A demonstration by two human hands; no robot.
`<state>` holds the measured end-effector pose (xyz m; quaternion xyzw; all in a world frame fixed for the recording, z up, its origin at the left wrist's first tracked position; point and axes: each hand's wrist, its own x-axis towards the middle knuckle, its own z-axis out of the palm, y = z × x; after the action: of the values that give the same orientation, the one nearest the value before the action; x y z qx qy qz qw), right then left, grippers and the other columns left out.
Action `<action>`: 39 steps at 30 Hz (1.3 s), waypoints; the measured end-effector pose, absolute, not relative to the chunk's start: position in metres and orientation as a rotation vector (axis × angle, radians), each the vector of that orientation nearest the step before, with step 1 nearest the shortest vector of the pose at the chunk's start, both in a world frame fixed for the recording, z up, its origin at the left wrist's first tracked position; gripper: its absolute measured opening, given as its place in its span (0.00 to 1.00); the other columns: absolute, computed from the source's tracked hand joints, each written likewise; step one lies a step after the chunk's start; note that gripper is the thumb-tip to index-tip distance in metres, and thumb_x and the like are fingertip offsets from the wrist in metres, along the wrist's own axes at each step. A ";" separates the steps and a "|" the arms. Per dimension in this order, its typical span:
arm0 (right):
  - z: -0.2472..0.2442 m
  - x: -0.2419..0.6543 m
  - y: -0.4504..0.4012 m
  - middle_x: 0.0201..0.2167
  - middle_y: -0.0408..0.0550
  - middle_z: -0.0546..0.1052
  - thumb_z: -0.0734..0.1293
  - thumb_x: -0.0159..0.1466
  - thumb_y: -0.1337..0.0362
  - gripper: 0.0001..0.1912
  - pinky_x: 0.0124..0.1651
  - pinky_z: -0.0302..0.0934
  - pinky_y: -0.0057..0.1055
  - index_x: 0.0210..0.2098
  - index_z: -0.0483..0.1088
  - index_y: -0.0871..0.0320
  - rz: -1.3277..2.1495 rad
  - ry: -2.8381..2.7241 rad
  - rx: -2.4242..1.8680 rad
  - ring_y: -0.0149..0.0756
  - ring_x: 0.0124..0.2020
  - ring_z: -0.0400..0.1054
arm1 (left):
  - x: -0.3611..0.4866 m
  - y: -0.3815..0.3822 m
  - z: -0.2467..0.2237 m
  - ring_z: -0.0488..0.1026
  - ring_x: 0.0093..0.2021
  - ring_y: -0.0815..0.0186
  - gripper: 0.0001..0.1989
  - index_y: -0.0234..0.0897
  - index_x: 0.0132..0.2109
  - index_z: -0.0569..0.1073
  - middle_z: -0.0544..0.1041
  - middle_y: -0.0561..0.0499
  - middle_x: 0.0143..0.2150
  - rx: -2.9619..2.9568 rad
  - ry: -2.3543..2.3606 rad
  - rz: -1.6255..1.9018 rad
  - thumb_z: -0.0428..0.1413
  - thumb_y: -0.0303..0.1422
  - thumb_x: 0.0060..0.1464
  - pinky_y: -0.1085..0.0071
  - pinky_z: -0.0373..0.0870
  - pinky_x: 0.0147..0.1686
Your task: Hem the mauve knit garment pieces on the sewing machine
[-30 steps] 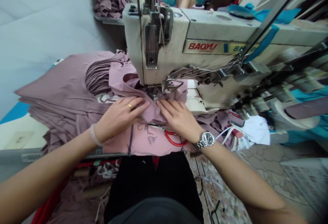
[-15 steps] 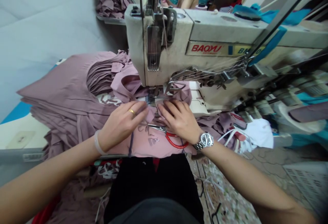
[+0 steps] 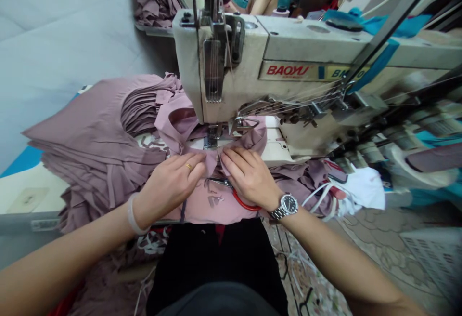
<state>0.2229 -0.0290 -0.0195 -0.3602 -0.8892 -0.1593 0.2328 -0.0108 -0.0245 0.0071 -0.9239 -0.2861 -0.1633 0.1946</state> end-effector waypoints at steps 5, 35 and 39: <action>-0.022 0.212 -0.029 0.51 0.59 0.75 0.61 0.68 0.68 0.15 0.53 0.63 0.44 0.51 0.70 0.69 -0.426 -2.386 -1.027 0.47 0.53 0.66 | 0.002 -0.029 0.003 0.71 0.48 0.52 0.19 0.30 0.58 0.70 0.74 0.41 0.52 -2.487 -0.985 -0.420 0.49 0.25 0.61 0.59 0.71 0.41; -0.015 0.204 -0.028 0.56 0.54 0.72 0.58 0.70 0.65 0.19 0.56 0.58 0.42 0.57 0.67 0.67 -0.287 -2.428 -1.118 0.45 0.56 0.61 | 0.004 -0.027 -0.005 0.66 0.56 0.54 0.21 0.29 0.62 0.67 0.70 0.41 0.60 -2.557 -1.119 -0.415 0.47 0.24 0.63 0.59 0.64 0.50; -0.015 0.203 -0.027 0.57 0.55 0.72 0.57 0.71 0.64 0.20 0.55 0.58 0.43 0.57 0.67 0.66 -0.243 -2.430 -1.137 0.45 0.57 0.61 | 0.004 -0.026 -0.004 0.67 0.56 0.54 0.21 0.29 0.61 0.67 0.70 0.41 0.59 -2.568 -1.131 -0.435 0.47 0.24 0.62 0.59 0.65 0.51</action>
<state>0.2029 -0.0272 -0.0148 -0.4115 -0.8795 -0.0878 0.2222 0.0044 -0.0256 -0.0036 -0.8941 -0.3938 -0.1513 0.1506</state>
